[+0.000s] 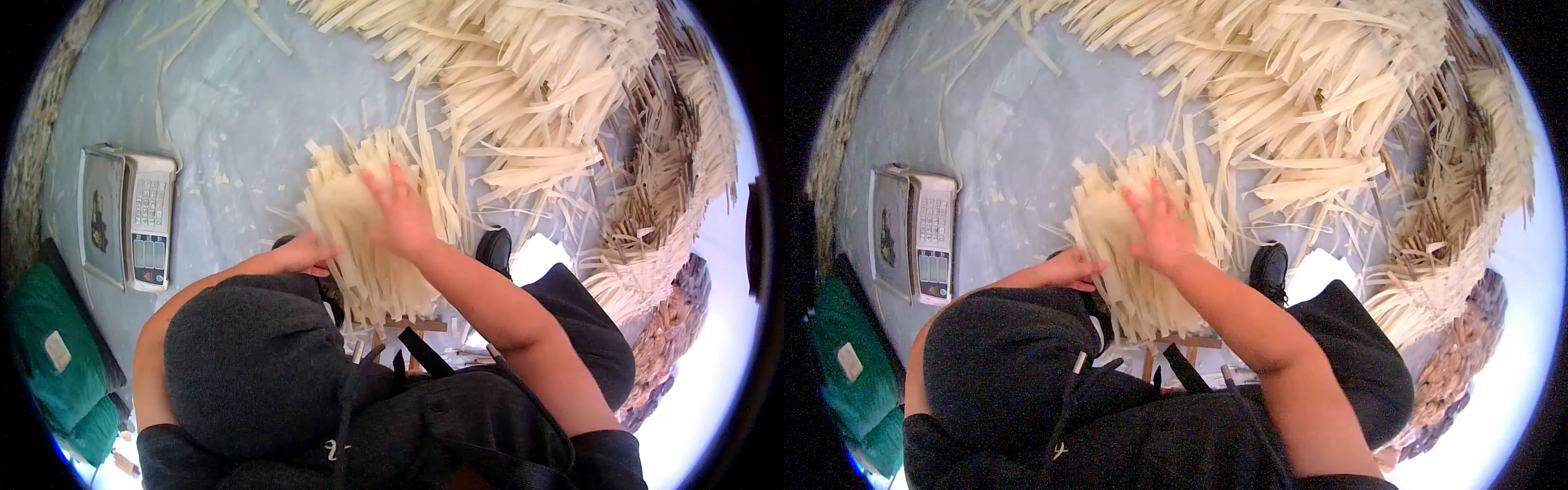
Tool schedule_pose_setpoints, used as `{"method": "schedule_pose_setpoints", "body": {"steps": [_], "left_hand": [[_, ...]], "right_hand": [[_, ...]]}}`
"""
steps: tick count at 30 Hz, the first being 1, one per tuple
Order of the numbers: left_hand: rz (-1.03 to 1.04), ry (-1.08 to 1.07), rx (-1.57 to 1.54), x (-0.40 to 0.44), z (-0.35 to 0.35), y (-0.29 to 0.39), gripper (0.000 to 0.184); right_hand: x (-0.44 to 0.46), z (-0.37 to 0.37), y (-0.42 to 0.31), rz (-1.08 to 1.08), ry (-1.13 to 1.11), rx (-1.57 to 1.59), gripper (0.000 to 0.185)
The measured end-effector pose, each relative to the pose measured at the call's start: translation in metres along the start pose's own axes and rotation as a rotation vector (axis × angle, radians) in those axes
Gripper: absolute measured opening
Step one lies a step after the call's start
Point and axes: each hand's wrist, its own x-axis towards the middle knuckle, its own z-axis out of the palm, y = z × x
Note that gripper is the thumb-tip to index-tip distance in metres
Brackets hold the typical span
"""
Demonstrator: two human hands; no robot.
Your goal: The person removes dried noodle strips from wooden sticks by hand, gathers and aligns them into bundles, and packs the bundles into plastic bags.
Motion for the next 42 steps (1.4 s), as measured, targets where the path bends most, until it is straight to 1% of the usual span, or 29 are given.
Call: {"method": "schedule_pose_setpoints", "body": {"steps": [2,3,5,8,9,10,11,12,14,15,17,18,20,21,22,23,24,26,27,29,30,31,32,34,36,38,40,41,42], "left_hand": [[0.002,-0.015,0.037,0.002,-0.004,-0.001,0.051],[-0.028,0.016,0.113,0.005,-0.012,-0.004,0.05],[-0.062,0.035,0.189,0.0,-0.009,-0.001,0.05],[-0.064,0.096,0.177,-0.004,-0.005,0.004,0.05],[-0.066,-0.003,0.161,0.004,-0.009,0.0,0.052],[-0.077,-0.102,0.141,0.004,-0.008,0.0,0.054],[-0.085,-0.104,0.136,0.004,-0.009,-0.002,0.054],[-0.097,-0.137,0.157,0.005,-0.012,-0.002,0.059],[-0.119,-0.169,0.179,-0.004,-0.012,-0.002,0.063],[-0.142,-0.158,0.231,-0.008,-0.012,0.001,0.064],[-0.161,-0.143,0.277,-0.011,-0.015,0.008,0.066],[-0.154,-0.089,0.23,-0.013,-0.016,0.01,0.067],[-0.15,-0.03,0.177,-0.015,-0.02,0.016,0.069],[-0.112,0.037,0.144,-0.015,-0.021,0.019,0.07],[-0.07,0.105,0.111,-0.015,-0.023,0.022,0.071],[-0.069,0.11,0.109,-0.014,-0.024,0.021,0.071],[-0.058,0.075,0.092,-0.011,-0.026,0.018,0.07],[-0.048,0.043,0.072,-0.004,-0.027,0.011,0.068],[-0.084,0.058,0.111,0.002,-0.024,0.006,0.065],[-0.119,0.075,0.147,0.009,-0.024,-0.004,0.063],[-0.109,0.082,0.167,0.012,-0.027,-0.009,0.059],[-0.1,0.088,0.183,0.013,-0.028,-0.011,0.056],[-0.107,0.087,0.176,0.013,-0.029,-0.012,0.056],[-0.086,0.031,0.243,0.012,-0.03,-0.013,0.05],[-0.086,0.026,0.271,0.017,-0.032,-0.02,0.048],[-0.083,0.012,0.305,0.016,-0.03,-0.015,0.047],[-0.143,0.108,0.291,0.009,-0.023,-0.002,0.049],[-0.141,0.096,0.293,0.011,-0.022,-0.006,0.049],[-0.105,0.121,0.179,0.011,-0.025,-0.013,0.05]], "right_hand": [[0.009,0.005,0.025,0.269,-0.006,0.436,0.105],[0.009,0.003,0.038,0.269,-0.012,0.437,0.105],[0.005,-0.006,0.058,0.26,0.151,0.987,0.105],[0.002,0.012,0.059,0.258,0.09,1.047,0.105],[0.006,0.013,0.066,0.25,0.097,1.041,0.105],[0.007,0.008,0.068,0.26,0.035,1.305,0.107],[0.005,0.005,0.068,0.278,-0.036,1.574,0.109],[0.004,0.0,0.071,0.282,-0.045,1.579,0.109],[0.003,-0.008,0.077,0.197,-0.2,1.511,0.112],[0.003,-0.003,0.081,0.193,-0.196,1.511,0.112],[0.005,0.009,0.088,0.125,0.025,0.892,0.102],[0.007,0.013,0.094,0.122,0.019,0.893,0.102],[0.017,0.01,0.097,0.176,0.176,0.788,0.099],[0.02,0.009,0.096,0.174,0.173,0.792,0.099],[0.026,-0.002,0.092,0.181,0.221,0.668,0.092],[0.032,-0.008,0.088,0.188,0.27,0.543,0.087],[0.042,-0.01,0.087,0.185,0.269,0.546,0.087],[0.066,-0.011,0.086,0.068,0.461,0.56,0.078],[0.075,-0.006,0.088,0.066,0.458,0.561,0.078],[0.088,-0.009,0.077,0.088,-0.08,0.442,0.066],[0.096,-0.013,0.077,0.081,-0.081,0.443,0.066],[0.1,-0.059,0.053,0.175,-0.314,0.258,0.062],[0.104,-0.083,0.034,0.272,-0.549,0.069,0.059],[0.122,-0.082,0.013,0.203,-0.302,0.159,0.06],[0.153,-0.015,0.0,-0.114,0.226,0.244,0.061],[0.165,0.014,-0.027,-0.212,0.341,0.225,0.059],[0.176,0.017,-0.033,-0.281,-0.343,0.218,0.056],[0.168,0.02,-0.038,-0.312,-0.406,0.172,0.055],[0.155,0.024,-0.043,-0.345,-0.47,0.127,0.054]]}}
